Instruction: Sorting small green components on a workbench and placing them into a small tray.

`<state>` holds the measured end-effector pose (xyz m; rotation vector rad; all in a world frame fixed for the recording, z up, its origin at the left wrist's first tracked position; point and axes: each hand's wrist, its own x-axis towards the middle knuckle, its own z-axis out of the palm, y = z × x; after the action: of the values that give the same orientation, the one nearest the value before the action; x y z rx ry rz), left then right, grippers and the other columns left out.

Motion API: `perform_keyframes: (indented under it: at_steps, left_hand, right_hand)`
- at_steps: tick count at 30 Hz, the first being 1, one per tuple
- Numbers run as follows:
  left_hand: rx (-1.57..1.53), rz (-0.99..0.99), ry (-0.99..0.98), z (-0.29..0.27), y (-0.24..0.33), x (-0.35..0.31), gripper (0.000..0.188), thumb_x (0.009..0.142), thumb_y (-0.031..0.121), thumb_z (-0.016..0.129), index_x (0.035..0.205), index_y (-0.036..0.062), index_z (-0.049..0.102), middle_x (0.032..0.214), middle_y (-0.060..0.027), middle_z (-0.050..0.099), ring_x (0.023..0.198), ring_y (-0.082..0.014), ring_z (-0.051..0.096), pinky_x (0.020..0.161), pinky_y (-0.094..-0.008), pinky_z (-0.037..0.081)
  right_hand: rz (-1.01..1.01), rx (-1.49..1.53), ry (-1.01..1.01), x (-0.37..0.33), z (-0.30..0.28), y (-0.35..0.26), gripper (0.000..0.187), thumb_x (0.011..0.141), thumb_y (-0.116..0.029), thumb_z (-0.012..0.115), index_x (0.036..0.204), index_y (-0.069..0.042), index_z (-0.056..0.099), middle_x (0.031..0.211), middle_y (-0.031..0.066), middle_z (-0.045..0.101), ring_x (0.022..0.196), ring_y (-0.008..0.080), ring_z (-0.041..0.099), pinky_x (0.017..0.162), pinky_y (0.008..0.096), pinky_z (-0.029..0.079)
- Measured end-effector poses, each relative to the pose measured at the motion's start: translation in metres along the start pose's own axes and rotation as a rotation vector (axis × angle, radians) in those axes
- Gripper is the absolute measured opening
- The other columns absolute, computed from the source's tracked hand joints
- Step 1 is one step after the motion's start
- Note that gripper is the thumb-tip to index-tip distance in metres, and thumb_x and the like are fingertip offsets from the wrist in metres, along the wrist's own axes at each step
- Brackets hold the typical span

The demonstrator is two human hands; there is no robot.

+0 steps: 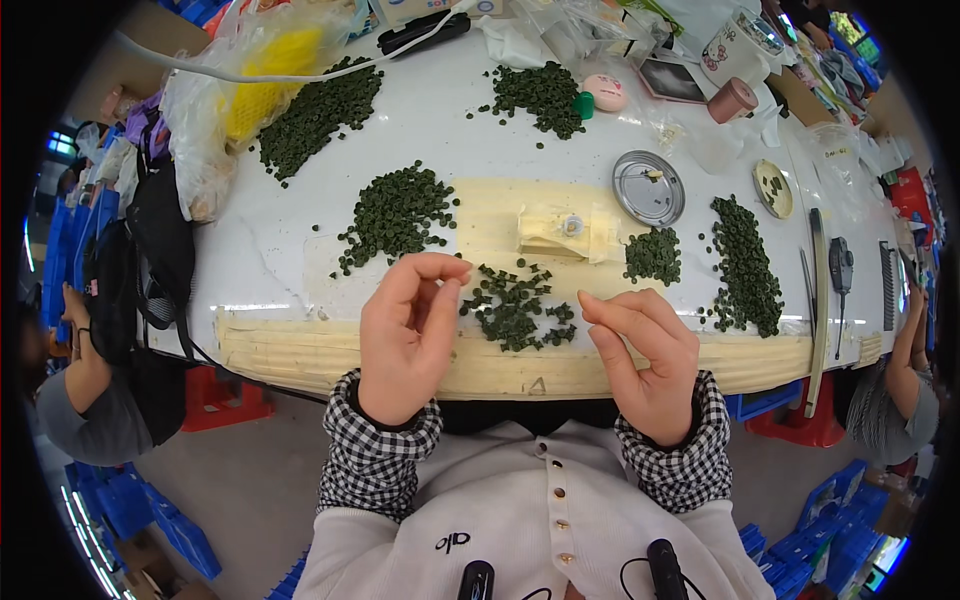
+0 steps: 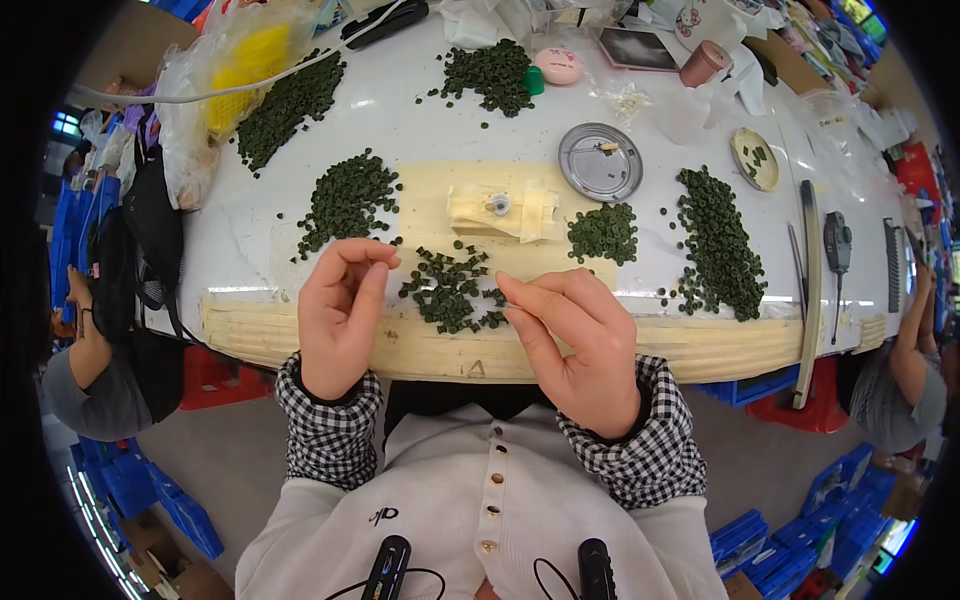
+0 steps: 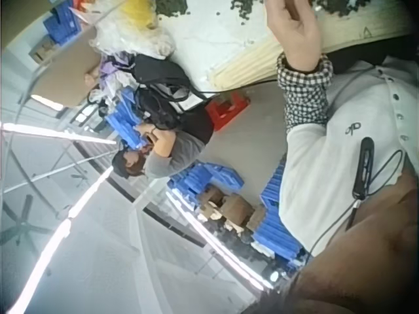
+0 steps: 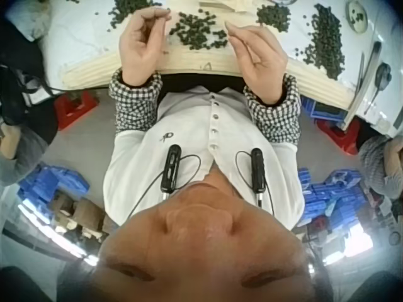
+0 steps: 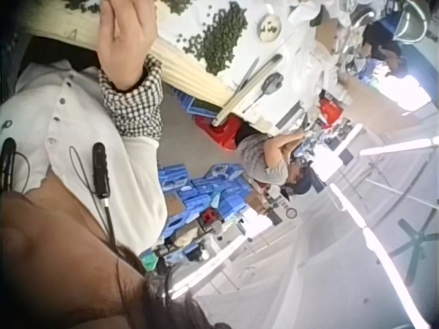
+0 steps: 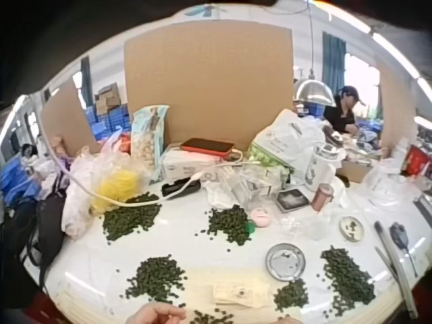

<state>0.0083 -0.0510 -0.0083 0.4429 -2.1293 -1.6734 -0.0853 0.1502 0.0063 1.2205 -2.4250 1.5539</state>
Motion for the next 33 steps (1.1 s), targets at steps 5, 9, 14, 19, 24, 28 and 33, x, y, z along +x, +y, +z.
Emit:
perform_keyframes:
  at_steps: [5, 9, 14, 19, 24, 28, 33]
  left_hand:
    - [0.652, 0.085, 0.213, -0.033, 0.000, 0.007, 0.042, 0.079, 0.022, 0.075, 0.102, -0.0013, 0.048, 0.087, -0.0091, 0.047, 0.079, -0.0183, 0.050, 0.070, -0.0258, 0.042]
    - [0.897, 0.237, 0.155, -0.046, -0.017, 0.010, 0.078, 0.059, 0.043, 0.084, 0.108, -0.0030, 0.042, 0.099, -0.0147, 0.046, 0.086, -0.0289, 0.047, 0.077, -0.0369, 0.043]
    - [1.018, 0.275, 0.048, -0.047, -0.016, 0.023, 0.073, 0.062, 0.048, 0.081, 0.105, 0.0008, 0.045, 0.091, -0.0135, 0.045, 0.084, -0.0282, 0.047, 0.076, -0.0383, 0.041]
    - [1.188, 0.292, -0.041, -0.048, -0.016, 0.041, 0.052, 0.078, 0.042, 0.070, 0.101, 0.0008, 0.048, 0.086, -0.0134, 0.051, 0.079, -0.0297, 0.053, 0.070, -0.0374, 0.045]
    - [1.333, 0.346, -0.054, -0.049, -0.022, 0.046, 0.034, 0.086, 0.034, 0.064, 0.091, 0.0049, 0.049, 0.074, -0.0099, 0.052, 0.059, -0.0245, 0.056, 0.050, -0.0328, 0.046]
    - [1.403, 0.453, -0.068, -0.048, -0.024, 0.045, 0.028, 0.088, 0.031, 0.061, 0.085, 0.0065, 0.048, 0.065, -0.0066, 0.050, 0.048, -0.0202, 0.053, 0.042, -0.0298, 0.043]
    - [1.463, 0.519, -0.065, -0.050, -0.028, 0.044, 0.027, 0.089, 0.029, 0.061, 0.081, 0.0080, 0.047, 0.059, -0.0042, 0.047, 0.043, -0.0182, 0.051, 0.040, -0.0291, 0.041]
  right_hand:
    - [0.020, 0.000, -0.017, -0.002, -0.002, 0.002, 0.023, 0.077, 0.003, 0.067, 0.100, 0.001, 0.068, 0.081, 0.0106, 0.062, 0.070, 0.0224, 0.057, 0.062, 0.0291, 0.045]
    - [0.018, -0.006, -0.045, -0.002, -0.001, 0.000, 0.022, 0.077, 0.003, 0.067, 0.099, 0.001, 0.068, 0.080, 0.0105, 0.062, 0.070, 0.0222, 0.057, 0.063, 0.0291, 0.046]
    - [0.007, 0.002, -0.057, 0.000, 0.002, -0.001, 0.021, 0.077, 0.003, 0.067, 0.098, 0.002, 0.068, 0.079, 0.0105, 0.062, 0.069, 0.0223, 0.058, 0.062, 0.0288, 0.046]
    - [0.008, 0.009, -0.081, -0.002, 0.003, -0.001, 0.020, 0.077, 0.003, 0.067, 0.097, 0.002, 0.068, 0.079, 0.0106, 0.062, 0.070, 0.0225, 0.058, 0.062, 0.0290, 0.046]
    - [0.015, 0.004, -0.073, -0.004, 0.001, 0.000, 0.019, 0.077, 0.003, 0.067, 0.096, 0.002, 0.068, 0.079, 0.0108, 0.062, 0.069, 0.0225, 0.058, 0.062, 0.0291, 0.046]
    - [0.024, 0.007, -0.079, -0.005, 0.000, 0.001, 0.018, 0.077, 0.003, 0.066, 0.096, 0.002, 0.068, 0.078, 0.0110, 0.062, 0.069, 0.0227, 0.058, 0.062, 0.0291, 0.046]
    - [0.029, 0.014, -0.084, -0.007, 0.000, 0.001, 0.018, 0.077, 0.003, 0.066, 0.095, 0.003, 0.068, 0.078, 0.0111, 0.062, 0.069, 0.0228, 0.058, 0.061, 0.0291, 0.046]
